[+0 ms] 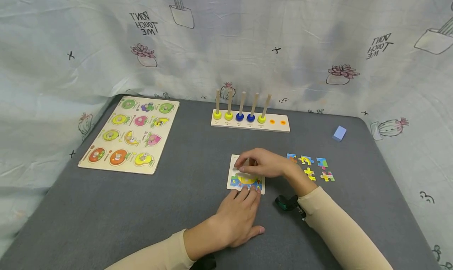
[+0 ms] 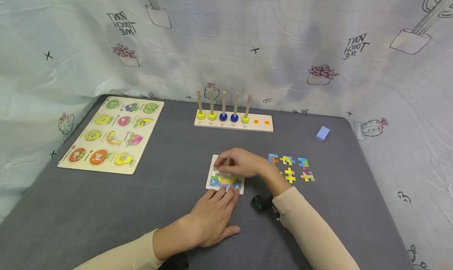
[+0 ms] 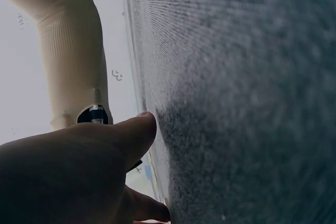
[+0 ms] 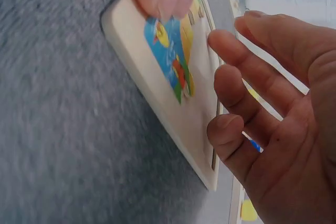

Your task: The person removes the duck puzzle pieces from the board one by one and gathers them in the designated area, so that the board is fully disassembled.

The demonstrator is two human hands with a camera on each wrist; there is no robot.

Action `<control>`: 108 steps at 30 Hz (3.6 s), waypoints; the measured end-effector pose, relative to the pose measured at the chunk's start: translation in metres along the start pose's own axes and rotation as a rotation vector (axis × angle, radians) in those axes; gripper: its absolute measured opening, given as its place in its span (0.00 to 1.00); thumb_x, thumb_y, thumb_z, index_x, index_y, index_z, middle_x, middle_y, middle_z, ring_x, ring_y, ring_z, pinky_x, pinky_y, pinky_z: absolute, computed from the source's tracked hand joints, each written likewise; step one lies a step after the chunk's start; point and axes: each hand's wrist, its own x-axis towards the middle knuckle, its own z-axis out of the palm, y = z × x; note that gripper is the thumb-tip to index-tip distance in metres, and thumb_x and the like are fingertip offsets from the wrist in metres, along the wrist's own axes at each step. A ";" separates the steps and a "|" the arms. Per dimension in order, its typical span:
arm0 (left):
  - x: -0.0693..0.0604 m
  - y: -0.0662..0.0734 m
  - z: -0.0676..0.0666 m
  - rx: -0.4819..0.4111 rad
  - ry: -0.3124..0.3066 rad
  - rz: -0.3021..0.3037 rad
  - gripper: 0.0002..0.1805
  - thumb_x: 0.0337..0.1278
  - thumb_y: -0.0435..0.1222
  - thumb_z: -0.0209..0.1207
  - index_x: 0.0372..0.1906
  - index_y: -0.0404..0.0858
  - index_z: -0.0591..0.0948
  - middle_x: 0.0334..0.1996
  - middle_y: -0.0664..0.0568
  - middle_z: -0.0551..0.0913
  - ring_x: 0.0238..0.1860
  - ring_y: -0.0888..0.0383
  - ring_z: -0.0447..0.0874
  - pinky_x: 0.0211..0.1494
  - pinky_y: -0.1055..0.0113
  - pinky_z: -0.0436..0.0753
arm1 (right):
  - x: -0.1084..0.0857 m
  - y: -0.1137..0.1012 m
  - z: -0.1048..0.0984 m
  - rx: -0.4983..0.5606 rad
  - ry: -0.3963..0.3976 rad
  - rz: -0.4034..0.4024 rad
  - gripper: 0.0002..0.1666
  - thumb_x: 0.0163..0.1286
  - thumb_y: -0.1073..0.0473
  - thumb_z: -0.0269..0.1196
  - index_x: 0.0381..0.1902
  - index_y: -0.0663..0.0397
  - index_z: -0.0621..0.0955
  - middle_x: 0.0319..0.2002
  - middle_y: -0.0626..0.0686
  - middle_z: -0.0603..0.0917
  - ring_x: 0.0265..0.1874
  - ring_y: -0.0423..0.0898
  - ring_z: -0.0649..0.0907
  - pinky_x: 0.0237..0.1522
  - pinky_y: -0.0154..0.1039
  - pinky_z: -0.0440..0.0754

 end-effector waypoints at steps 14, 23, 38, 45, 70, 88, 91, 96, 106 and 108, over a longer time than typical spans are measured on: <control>0.000 -0.003 0.001 0.005 0.012 0.023 0.49 0.70 0.71 0.39 0.81 0.40 0.59 0.76 0.51 0.63 0.72 0.54 0.62 0.67 0.58 0.69 | 0.005 0.009 0.005 0.105 -0.027 -0.044 0.12 0.80 0.60 0.58 0.53 0.53 0.86 0.47 0.48 0.90 0.45 0.46 0.86 0.50 0.40 0.82; 0.001 -0.002 0.001 -0.003 0.032 -0.001 0.49 0.69 0.71 0.41 0.80 0.39 0.62 0.74 0.50 0.65 0.71 0.52 0.64 0.65 0.58 0.70 | 0.006 0.009 0.004 0.138 -0.021 -0.035 0.11 0.78 0.61 0.60 0.53 0.52 0.86 0.48 0.48 0.89 0.45 0.46 0.86 0.51 0.41 0.83; 0.002 -0.002 -0.002 -0.035 -0.010 0.012 0.48 0.70 0.70 0.40 0.81 0.40 0.59 0.74 0.52 0.63 0.71 0.55 0.62 0.66 0.58 0.70 | 0.008 0.003 0.006 0.091 -0.041 -0.042 0.14 0.73 0.63 0.66 0.54 0.56 0.85 0.47 0.51 0.88 0.43 0.42 0.86 0.49 0.40 0.84; 0.001 -0.003 -0.003 -0.008 0.002 0.004 0.49 0.70 0.71 0.40 0.81 0.40 0.60 0.73 0.53 0.65 0.70 0.56 0.64 0.65 0.59 0.70 | 0.010 0.001 0.008 0.059 -0.041 -0.036 0.16 0.68 0.62 0.72 0.52 0.56 0.85 0.41 0.52 0.87 0.38 0.41 0.84 0.42 0.38 0.84; 0.002 -0.004 -0.003 -0.013 0.009 0.019 0.47 0.70 0.70 0.40 0.80 0.41 0.62 0.75 0.53 0.63 0.70 0.55 0.63 0.65 0.58 0.69 | -0.001 0.005 0.003 0.198 0.084 -0.089 0.12 0.74 0.65 0.65 0.53 0.61 0.84 0.42 0.52 0.86 0.40 0.46 0.85 0.47 0.41 0.85; -0.001 -0.014 0.004 -0.039 0.078 0.075 0.46 0.71 0.68 0.44 0.79 0.41 0.64 0.76 0.51 0.65 0.70 0.55 0.64 0.64 0.58 0.71 | -0.021 -0.002 -0.017 0.205 0.186 -0.081 0.12 0.74 0.67 0.64 0.52 0.66 0.83 0.43 0.55 0.88 0.41 0.52 0.87 0.45 0.41 0.85; -0.002 -0.018 0.004 -0.045 0.098 0.091 0.45 0.71 0.68 0.46 0.78 0.42 0.65 0.74 0.52 0.66 0.69 0.55 0.65 0.63 0.60 0.72 | -0.028 -0.002 -0.020 0.207 0.191 -0.066 0.12 0.75 0.66 0.63 0.52 0.66 0.83 0.44 0.56 0.88 0.42 0.50 0.87 0.47 0.41 0.85; -0.003 -0.023 0.003 -0.060 0.108 0.117 0.44 0.71 0.67 0.47 0.78 0.42 0.67 0.73 0.52 0.68 0.69 0.55 0.66 0.63 0.60 0.73 | -0.042 -0.003 -0.028 0.199 0.210 -0.040 0.11 0.75 0.65 0.63 0.52 0.62 0.84 0.46 0.59 0.88 0.44 0.48 0.87 0.48 0.42 0.85; -0.002 -0.028 0.003 -0.077 0.111 0.138 0.42 0.69 0.64 0.53 0.76 0.42 0.68 0.70 0.52 0.70 0.67 0.55 0.68 0.61 0.59 0.74 | -0.067 0.000 -0.030 0.165 0.258 -0.027 0.11 0.75 0.66 0.63 0.52 0.61 0.84 0.45 0.58 0.88 0.43 0.48 0.87 0.46 0.40 0.85; -0.001 -0.029 0.003 -0.094 0.106 0.142 0.41 0.70 0.64 0.54 0.77 0.43 0.68 0.70 0.53 0.70 0.67 0.55 0.68 0.62 0.59 0.74 | -0.072 0.002 -0.029 0.160 0.266 -0.027 0.11 0.75 0.66 0.63 0.52 0.63 0.84 0.44 0.55 0.88 0.42 0.48 0.87 0.45 0.39 0.85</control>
